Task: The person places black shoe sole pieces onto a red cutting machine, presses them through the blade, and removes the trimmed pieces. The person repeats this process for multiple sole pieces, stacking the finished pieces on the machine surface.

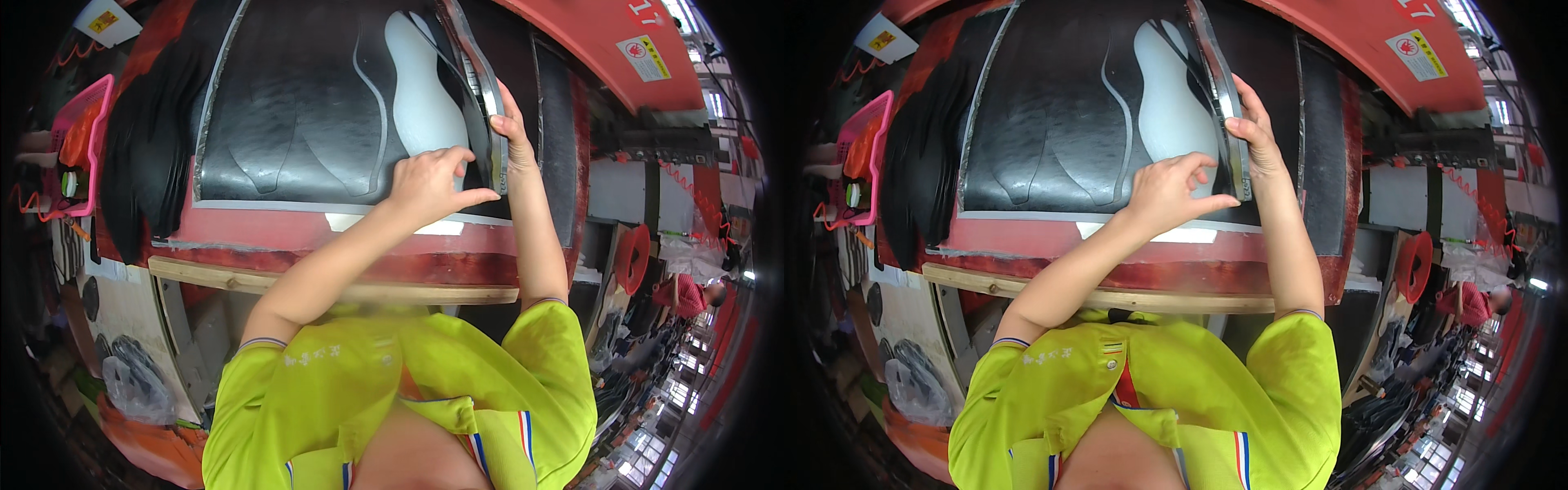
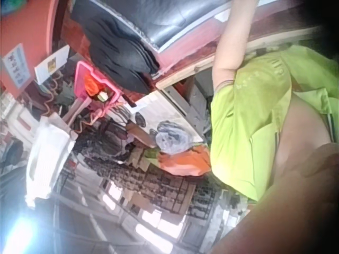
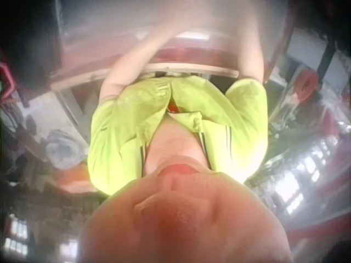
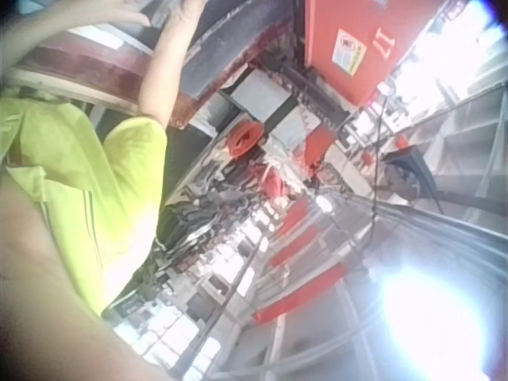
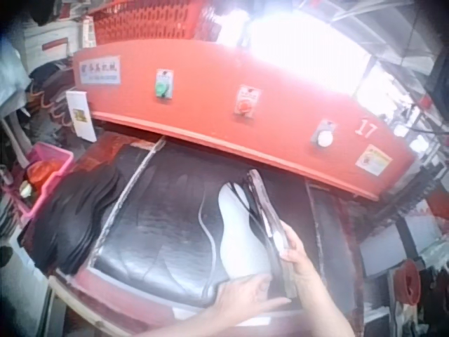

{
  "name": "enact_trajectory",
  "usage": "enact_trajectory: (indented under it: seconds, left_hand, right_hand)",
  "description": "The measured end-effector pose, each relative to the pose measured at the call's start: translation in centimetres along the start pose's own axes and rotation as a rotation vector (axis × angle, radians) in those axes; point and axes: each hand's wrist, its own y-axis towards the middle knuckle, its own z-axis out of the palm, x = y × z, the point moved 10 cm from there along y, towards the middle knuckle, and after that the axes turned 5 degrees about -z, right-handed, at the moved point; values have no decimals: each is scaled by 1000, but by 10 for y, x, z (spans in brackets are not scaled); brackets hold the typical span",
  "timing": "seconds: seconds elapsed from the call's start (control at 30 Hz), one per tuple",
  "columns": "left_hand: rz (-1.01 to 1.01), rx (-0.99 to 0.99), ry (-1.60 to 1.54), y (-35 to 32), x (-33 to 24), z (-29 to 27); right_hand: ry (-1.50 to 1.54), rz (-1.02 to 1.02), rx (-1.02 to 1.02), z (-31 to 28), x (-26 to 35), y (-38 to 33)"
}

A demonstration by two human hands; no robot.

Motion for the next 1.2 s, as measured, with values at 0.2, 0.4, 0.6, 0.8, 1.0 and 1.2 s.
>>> enact_trajectory:
  seconds: [0.2, 0.4, 0.6, 0.8, 1.0, 1.2]
  left_hand:
    - [-234, 210, -467, 11, 26, 38]
    - [-193, 168, -128, -13, 58, 3]
    - [-14, 53, -159, -21, 48, -11]
    - [152, 37, -31, -14, 31, -13]
    - [284, -38, 67, 34, 32, -17]
    - [294, -60, 127, 75, 32, -31]
  right_hand:
    - [17, -52, -33, -4, 3, 1]
    - [132, -65, -42, -10, 6, 4]
    - [-546, -154, -146, -41, 35, -7]
    - [-1597, -140, -189, -54, 30, -19]
    - [-1581, -107, -203, -79, 30, 29]
    - [-1519, -359, -248, -88, 103, 71]
